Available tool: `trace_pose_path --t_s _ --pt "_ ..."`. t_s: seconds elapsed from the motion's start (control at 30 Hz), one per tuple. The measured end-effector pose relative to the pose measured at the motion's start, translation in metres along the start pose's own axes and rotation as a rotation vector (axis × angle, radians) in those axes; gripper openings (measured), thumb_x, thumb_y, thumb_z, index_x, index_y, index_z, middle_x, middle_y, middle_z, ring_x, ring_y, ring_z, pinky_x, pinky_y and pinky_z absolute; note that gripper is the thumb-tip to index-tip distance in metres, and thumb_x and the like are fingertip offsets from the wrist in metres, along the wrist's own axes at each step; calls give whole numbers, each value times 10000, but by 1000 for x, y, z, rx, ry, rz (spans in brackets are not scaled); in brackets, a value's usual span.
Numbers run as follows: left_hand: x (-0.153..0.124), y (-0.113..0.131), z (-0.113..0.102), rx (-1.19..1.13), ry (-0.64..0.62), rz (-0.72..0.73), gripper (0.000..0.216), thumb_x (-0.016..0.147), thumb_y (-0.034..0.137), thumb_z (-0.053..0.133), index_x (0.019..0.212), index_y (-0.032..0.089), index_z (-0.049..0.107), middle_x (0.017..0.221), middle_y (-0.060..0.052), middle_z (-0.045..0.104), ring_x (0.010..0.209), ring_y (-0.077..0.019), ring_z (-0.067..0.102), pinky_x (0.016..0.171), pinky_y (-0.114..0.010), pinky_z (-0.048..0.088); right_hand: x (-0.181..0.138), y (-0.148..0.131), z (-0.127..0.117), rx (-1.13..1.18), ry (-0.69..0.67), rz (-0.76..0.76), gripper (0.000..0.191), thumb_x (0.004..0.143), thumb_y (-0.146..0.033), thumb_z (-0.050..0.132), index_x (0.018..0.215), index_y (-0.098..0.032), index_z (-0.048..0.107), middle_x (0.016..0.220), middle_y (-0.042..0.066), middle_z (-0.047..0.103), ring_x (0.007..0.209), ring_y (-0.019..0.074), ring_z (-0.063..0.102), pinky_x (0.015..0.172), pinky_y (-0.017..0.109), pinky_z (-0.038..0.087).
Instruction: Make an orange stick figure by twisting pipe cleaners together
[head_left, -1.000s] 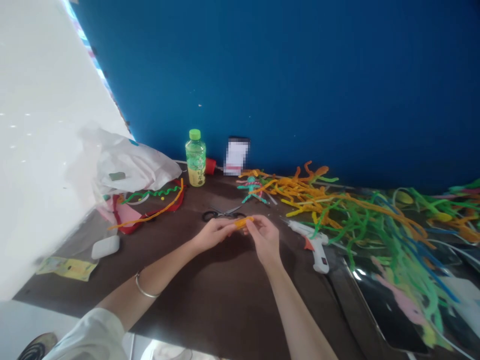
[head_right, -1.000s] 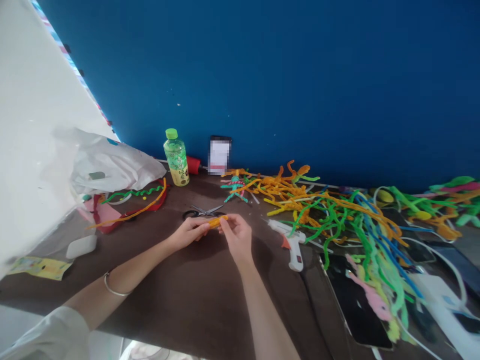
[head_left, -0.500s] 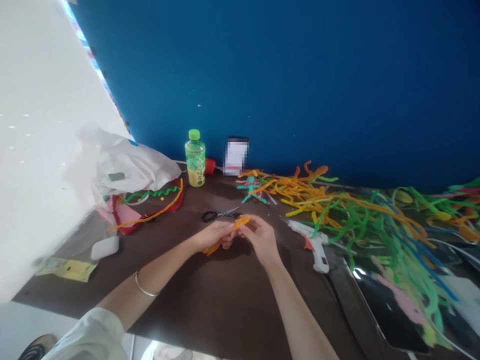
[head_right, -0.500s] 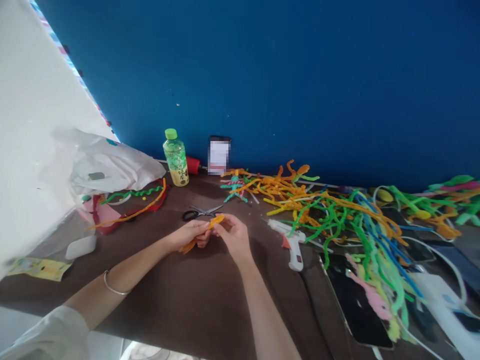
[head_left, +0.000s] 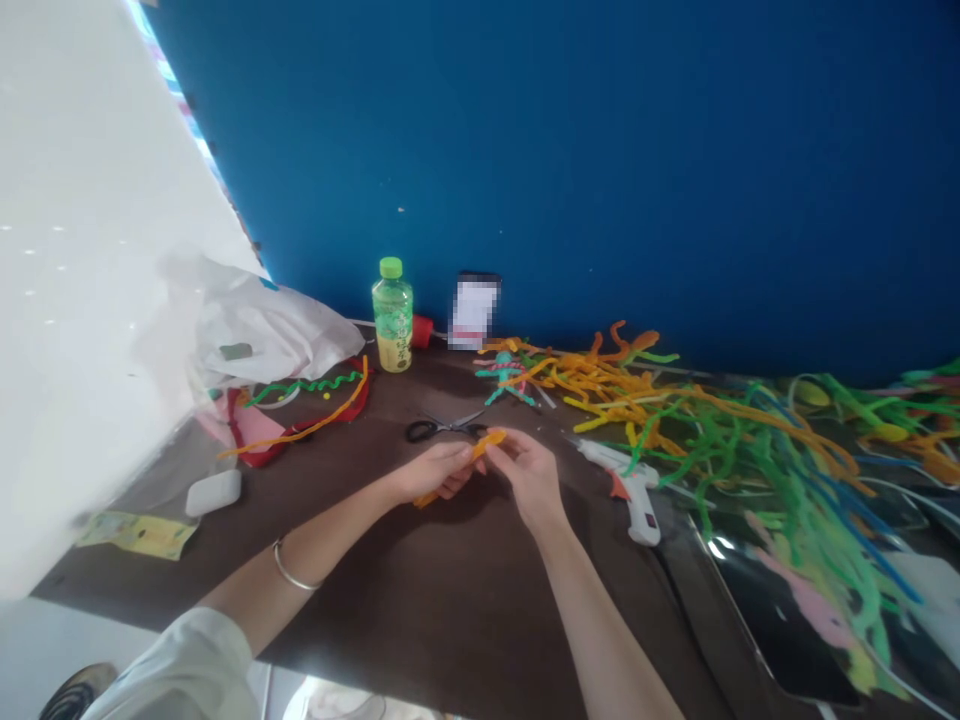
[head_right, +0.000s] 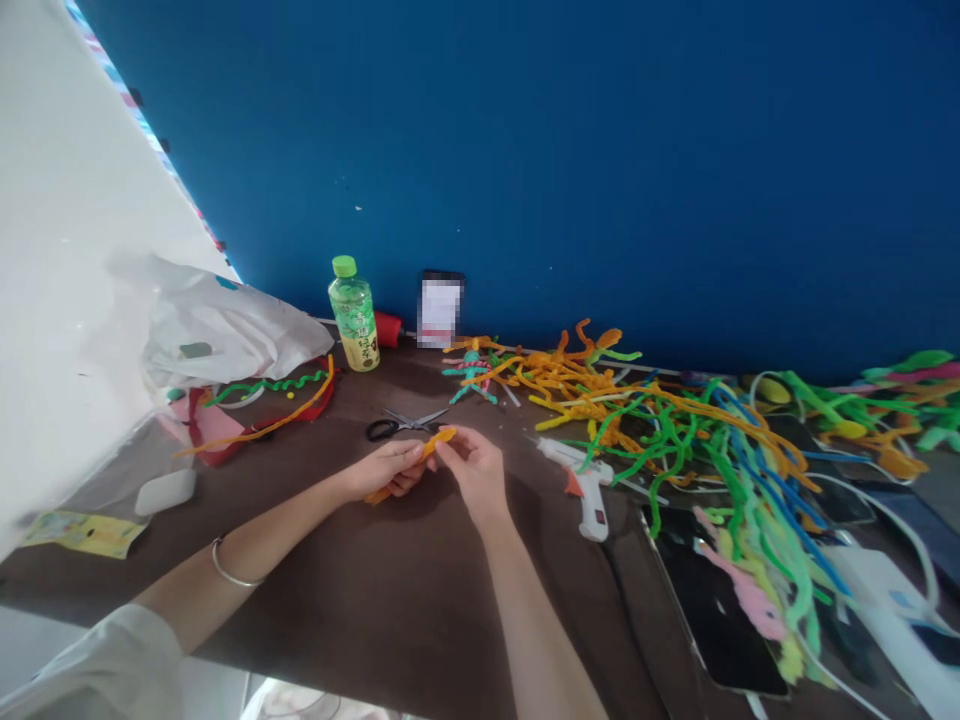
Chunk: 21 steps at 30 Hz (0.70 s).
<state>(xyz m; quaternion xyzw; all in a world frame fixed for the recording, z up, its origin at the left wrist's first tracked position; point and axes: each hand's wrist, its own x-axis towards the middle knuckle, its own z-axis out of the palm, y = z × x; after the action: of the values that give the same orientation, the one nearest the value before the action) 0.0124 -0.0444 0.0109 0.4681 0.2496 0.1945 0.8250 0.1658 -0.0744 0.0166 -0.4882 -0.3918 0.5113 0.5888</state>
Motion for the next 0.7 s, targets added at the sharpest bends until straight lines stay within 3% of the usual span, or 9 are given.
trace_pose_path --t_s 0.17,0.37,0.47,0.57,0.7 --pt "0 0 -1 -117 -46 -6 306 778 432 499 700 166 369 545 76 228 409 -21 179 376 -133 125 -1 -3 3 -55 32 -31 270 578 -287 732 813 -190 643 825 34 666 759 164 602 724 311 477" --pt "4 3 -8 -299 46 109 279 743 375 558 727 167 372 603 50 345 435 -32 305 400 -143 256 5 3 -11 -80 204 -159 259 677 -348 650 874 -186 603 766 29 636 575 104 527 565 256 439" --pt "3 5 -12 -344 78 139 253 764 350 537 729 164 369 577 68 268 408 -17 213 370 -118 175 7 1 -11 -124 238 -204 240 689 -349 636 859 -183 599 736 21 615 569 106 509 556 255 425" --pt "2 8 -16 -353 94 162 228 788 327 504 721 161 363 565 78 184 405 -17 125 361 -115 103 -5 -17 4 -175 208 -241 179 708 -334 619 828 -202 608 716 24 608 571 124 508 558 277 430" --pt "2 10 -20 -345 121 155 220 803 322 474 709 164 353 558 78 177 402 -22 115 357 -120 101 -59 -62 25 -342 118 -451 88 729 -287 592 793 -286 651 656 31 604 601 192 543 572 346 439"
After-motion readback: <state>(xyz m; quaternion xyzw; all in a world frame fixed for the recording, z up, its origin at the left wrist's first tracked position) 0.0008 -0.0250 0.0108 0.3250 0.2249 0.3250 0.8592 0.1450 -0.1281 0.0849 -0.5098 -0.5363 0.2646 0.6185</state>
